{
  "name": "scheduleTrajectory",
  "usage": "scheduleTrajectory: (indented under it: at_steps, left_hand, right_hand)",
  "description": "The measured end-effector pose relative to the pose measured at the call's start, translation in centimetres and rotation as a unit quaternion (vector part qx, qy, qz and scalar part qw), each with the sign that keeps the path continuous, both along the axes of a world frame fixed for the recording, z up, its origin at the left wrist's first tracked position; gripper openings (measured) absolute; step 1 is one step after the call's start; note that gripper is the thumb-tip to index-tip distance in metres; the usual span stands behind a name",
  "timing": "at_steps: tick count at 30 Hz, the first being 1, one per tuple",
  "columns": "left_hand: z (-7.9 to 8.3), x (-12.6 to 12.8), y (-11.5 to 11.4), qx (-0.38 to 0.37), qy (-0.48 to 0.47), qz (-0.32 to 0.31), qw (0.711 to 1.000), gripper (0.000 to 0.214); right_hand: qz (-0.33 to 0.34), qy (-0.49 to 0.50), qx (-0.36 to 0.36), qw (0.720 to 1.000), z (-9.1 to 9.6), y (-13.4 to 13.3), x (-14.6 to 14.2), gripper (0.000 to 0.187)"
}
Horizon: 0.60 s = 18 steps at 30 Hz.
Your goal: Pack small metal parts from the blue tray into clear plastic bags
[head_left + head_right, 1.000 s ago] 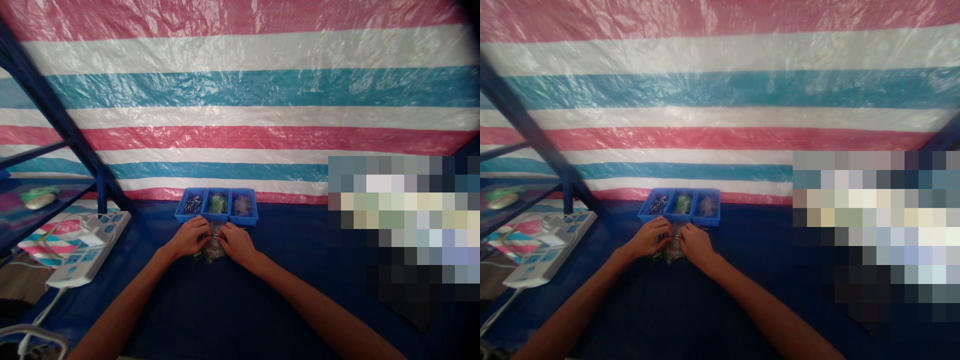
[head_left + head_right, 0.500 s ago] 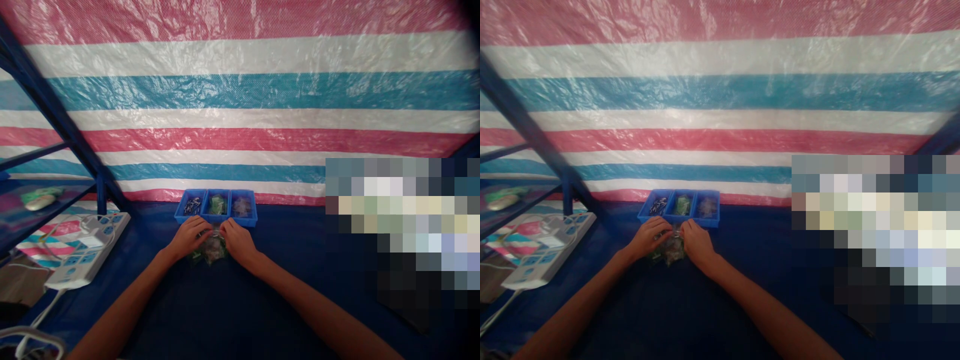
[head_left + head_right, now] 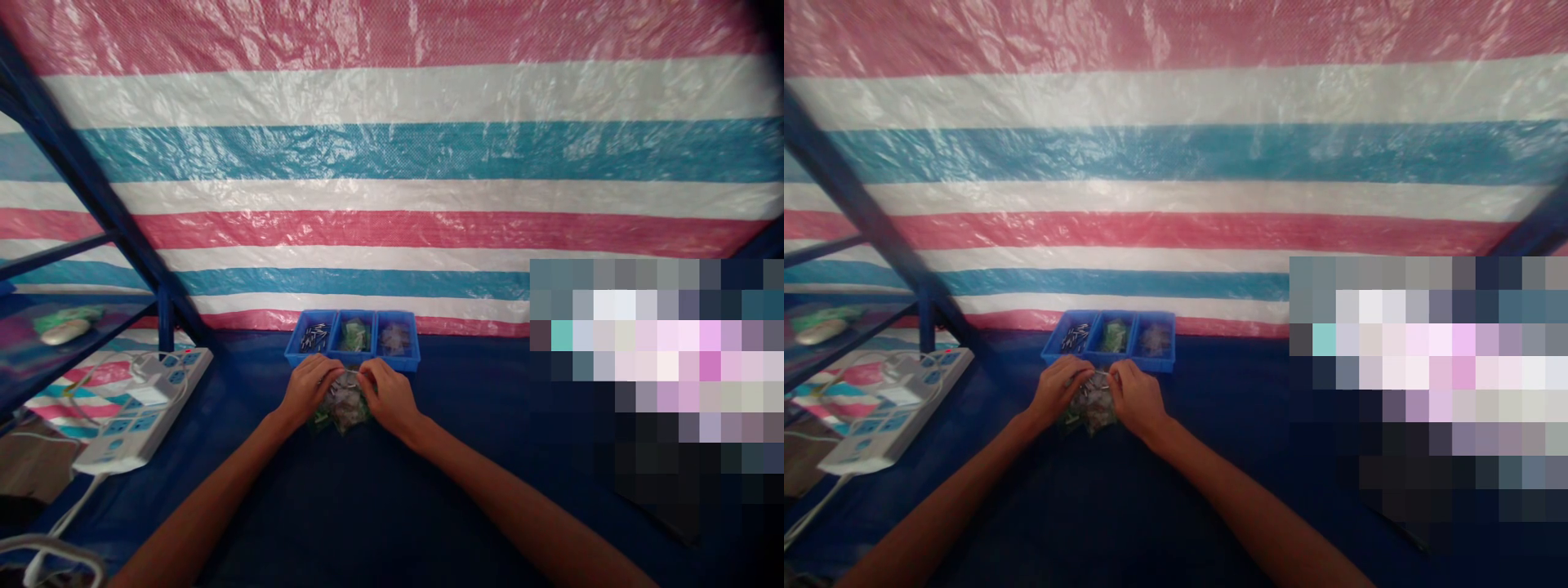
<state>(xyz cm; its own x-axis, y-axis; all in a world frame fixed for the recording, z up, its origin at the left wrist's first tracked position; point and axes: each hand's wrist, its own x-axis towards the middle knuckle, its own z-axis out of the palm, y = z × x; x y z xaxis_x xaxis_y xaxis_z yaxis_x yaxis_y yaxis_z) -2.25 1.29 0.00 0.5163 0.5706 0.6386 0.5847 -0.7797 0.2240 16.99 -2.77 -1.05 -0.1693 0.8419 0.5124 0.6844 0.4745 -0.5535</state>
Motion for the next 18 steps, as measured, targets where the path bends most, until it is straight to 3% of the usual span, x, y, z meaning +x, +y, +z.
scheduleTrajectory:
  at_steps: [7, 13, 18]
  left_hand:
    - [-0.2, 0.6, -0.6, -0.027, -0.034, -0.012, 0.999, 0.018]
    - [0.2, 0.9, -0.9, -0.057, -0.046, -0.025, 0.997, 0.015]
    - [0.1, 1.0, -1.0, -0.070, -0.055, -0.022, 0.996, 0.016]
  right_hand:
    - [-0.006, 0.086, 0.007, 0.996, -1.1, 0.4, 0.1, 0.017]
    - [-0.012, 0.090, 0.004, 0.996, -2.0, 0.4, -0.1, 0.023]
    - [-0.022, 0.127, 0.033, 0.991, -1.5, -0.2, 0.0, 0.033]
